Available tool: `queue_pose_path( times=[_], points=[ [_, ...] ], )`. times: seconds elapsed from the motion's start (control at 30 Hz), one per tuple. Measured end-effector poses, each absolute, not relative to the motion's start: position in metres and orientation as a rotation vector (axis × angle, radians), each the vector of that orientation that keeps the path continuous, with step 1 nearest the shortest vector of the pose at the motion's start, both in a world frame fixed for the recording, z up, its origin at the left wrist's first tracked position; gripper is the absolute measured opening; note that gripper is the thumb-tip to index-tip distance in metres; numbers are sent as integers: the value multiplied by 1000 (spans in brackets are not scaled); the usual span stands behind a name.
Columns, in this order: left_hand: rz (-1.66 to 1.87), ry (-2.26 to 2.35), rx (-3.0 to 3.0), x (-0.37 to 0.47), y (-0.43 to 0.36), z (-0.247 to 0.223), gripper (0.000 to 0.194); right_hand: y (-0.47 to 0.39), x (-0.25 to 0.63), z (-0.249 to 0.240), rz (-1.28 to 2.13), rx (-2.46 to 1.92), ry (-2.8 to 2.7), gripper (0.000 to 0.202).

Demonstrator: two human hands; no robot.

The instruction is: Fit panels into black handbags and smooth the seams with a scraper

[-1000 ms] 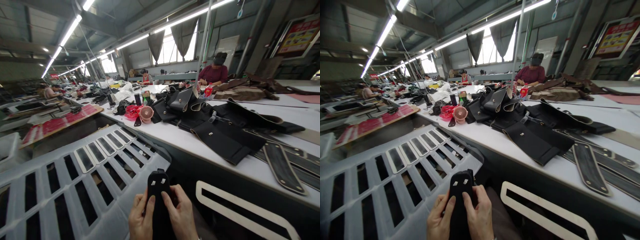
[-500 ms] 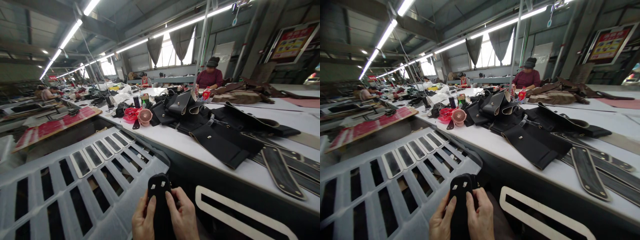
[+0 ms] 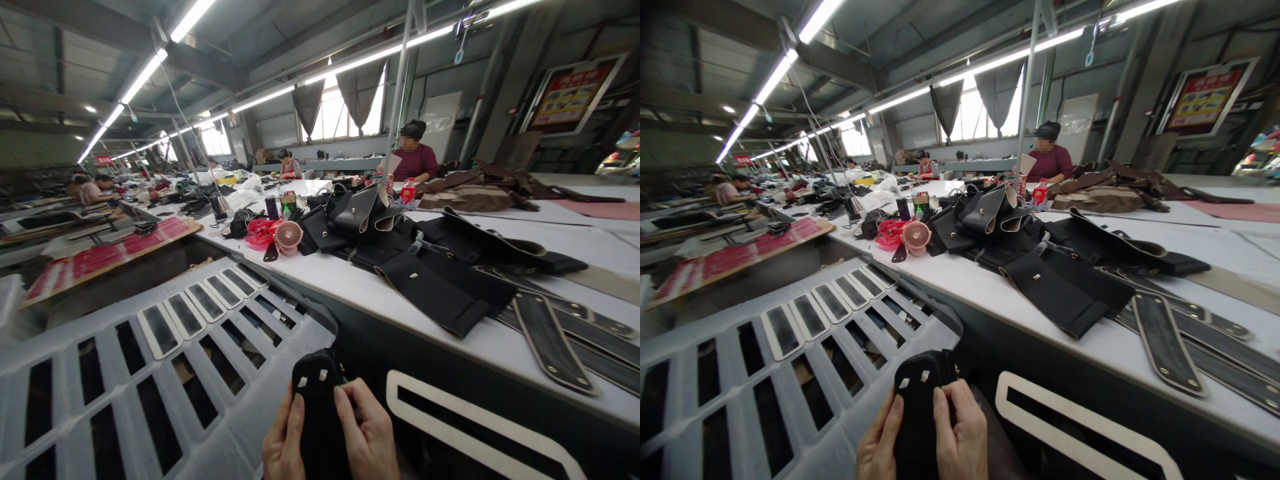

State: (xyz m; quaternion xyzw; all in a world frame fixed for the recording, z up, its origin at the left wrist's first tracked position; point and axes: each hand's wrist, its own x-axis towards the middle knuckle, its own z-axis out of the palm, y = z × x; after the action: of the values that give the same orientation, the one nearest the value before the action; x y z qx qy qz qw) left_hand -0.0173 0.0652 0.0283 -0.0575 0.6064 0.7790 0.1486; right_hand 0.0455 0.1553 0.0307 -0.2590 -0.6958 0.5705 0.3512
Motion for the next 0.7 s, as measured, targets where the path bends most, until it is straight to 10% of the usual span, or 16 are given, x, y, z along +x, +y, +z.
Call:
queue_pose_path(
  times=[0.7],
  points=[
    [2233, 1847, 141, -13, 77, 33, 49, 164, 47, 32, 1416, -687, -1796, 41]
  ],
)
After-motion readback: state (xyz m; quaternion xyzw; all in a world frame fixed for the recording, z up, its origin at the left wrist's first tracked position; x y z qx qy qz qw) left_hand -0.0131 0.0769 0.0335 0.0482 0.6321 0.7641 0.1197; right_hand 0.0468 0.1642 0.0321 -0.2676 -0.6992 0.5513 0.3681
